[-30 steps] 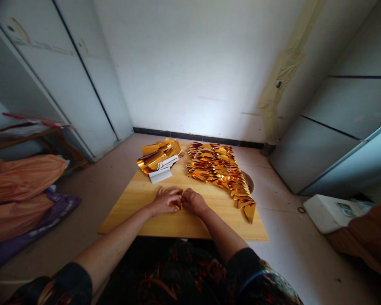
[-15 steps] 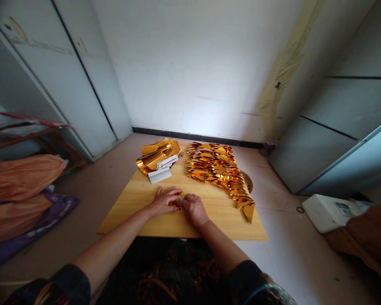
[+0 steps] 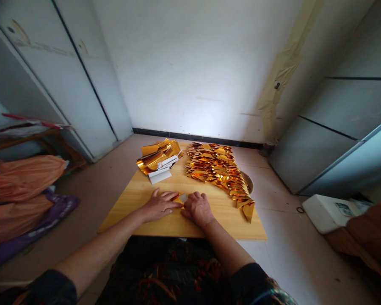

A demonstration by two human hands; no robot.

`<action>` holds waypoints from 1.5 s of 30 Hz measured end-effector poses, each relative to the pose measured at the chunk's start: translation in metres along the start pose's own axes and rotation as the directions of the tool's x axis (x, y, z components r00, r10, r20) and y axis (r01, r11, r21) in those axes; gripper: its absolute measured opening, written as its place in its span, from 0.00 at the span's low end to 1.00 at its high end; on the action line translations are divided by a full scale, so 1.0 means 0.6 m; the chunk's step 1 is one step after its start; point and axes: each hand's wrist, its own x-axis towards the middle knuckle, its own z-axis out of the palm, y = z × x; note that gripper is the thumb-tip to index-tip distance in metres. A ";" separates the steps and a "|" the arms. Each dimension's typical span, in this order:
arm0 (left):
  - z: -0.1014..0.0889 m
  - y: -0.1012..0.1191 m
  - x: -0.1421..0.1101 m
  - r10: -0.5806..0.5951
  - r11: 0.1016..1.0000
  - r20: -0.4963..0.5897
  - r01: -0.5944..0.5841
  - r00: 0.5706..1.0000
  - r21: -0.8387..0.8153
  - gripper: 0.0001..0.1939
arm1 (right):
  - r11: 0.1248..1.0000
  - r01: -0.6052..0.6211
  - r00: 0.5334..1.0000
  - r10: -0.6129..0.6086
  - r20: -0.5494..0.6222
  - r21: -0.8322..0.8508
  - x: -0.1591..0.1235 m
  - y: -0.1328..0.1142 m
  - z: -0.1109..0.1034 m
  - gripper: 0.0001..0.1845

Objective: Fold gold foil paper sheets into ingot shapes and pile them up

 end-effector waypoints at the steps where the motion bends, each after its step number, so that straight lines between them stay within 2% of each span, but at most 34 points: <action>1: 0.000 0.004 0.000 0.012 1.000 -0.035 -0.011 0.999 0.025 0.19 | 1.000 0.006 1.000 -0.006 0.004 -0.007 0.005 0.004 -0.001 0.11; 6: 0.002 0.020 0.014 0.057 0.993 -0.195 -0.035 0.979 0.112 0.13 | 0.998 0.030 0.999 -0.028 0.027 -0.053 0.018 0.018 0.005 0.10; 11: 0.011 0.020 0.027 0.094 0.985 -0.267 -0.051 0.959 0.164 0.11 | 0.995 0.015 0.999 -0.012 0.038 -0.097 0.012 0.024 0.009 0.12; 16: 0.021 0.023 0.032 0.100 0.983 -0.308 -0.046 0.946 0.176 0.10 | 0.987 0.047 0.998 -0.039 0.054 -0.157 0.009 0.021 0.010 0.11; 23: 0.025 0.032 0.035 0.095 0.967 -0.338 -0.007 0.936 0.253 0.13 | 0.985 0.009 0.998 0.003 0.069 -0.173 0.010 0.008 0.016 0.11; 31: 0.025 0.032 0.033 0.090 0.969 -0.378 0.007 0.922 0.247 0.13 | 0.984 0.012 1.000 -0.017 -0.026 -0.179 0.001 0.008 0.033 0.11; 40: 0.037 0.033 0.043 0.130 0.960 -0.500 0.017 0.856 0.279 0.09 | 0.976 -0.093 0.990 0.069 -0.124 -0.197 0.003 -0.008 0.049 0.08; 45: 0.024 0.032 0.032 0.120 0.976 -0.471 -0.016 0.874 0.219 0.06 | 0.981 -0.039 0.998 0.028 -0.062 -0.192 0.003 0.008 0.041 0.09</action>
